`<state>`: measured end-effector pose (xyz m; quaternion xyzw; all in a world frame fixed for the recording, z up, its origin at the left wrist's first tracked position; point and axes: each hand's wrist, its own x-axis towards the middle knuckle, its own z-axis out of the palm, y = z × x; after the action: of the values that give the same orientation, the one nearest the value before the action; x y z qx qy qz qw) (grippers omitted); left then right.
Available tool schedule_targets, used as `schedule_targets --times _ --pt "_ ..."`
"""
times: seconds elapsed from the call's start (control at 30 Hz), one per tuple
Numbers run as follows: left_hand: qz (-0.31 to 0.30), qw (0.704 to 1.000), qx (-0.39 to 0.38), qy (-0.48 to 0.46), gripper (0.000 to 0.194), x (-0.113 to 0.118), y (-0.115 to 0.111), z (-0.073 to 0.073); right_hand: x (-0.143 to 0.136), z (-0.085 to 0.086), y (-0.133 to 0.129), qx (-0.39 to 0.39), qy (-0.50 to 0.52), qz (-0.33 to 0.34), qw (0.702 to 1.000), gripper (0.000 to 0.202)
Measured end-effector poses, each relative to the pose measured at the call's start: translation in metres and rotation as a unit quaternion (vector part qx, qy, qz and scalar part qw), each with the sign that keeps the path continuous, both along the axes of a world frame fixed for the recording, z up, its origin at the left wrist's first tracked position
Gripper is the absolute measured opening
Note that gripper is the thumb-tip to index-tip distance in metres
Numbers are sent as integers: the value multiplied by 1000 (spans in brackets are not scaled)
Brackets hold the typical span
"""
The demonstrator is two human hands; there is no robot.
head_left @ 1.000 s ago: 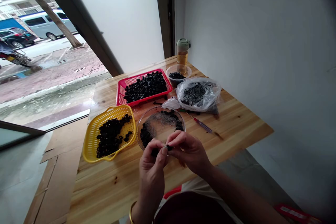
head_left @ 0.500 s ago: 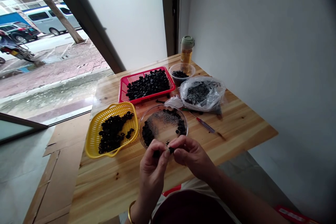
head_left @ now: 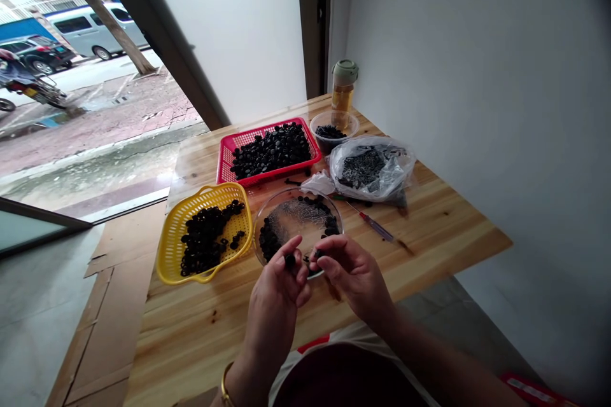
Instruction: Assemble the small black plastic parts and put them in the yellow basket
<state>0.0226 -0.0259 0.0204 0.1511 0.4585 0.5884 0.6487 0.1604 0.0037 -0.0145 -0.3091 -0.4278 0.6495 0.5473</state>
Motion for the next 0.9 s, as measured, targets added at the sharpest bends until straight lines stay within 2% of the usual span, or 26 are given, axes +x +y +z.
schedule_targets --times 0.1,0.2,0.3,0.4,0.6,0.77,0.9 --pt "0 999 13 37 55 4 -5 -6 -4 2 -6 56 -31 1 998 15" --pt "-29 990 43 134 52 6 -11 -12 -6 1 -9 79 -47 -9 996 11" --pt "-52 954 126 268 45 3 -13 -18 -4 -1 -7 55 -21 -2 998 11" --pt "-76 914 197 346 41 -4 -13 -24 1 -2 -4 21 23 8 999 13" --pt "-82 916 177 349 32 -15 -16 -27 5 -2 -5 37 38 10 999 11" --pt "-71 888 204 406 20 -20 -15 -24 7 -3 -5 45 36 37 998 12" --pt "-56 882 207 420 17 -21 -15 -24 7 -2 -2 47 54 45 996 14"
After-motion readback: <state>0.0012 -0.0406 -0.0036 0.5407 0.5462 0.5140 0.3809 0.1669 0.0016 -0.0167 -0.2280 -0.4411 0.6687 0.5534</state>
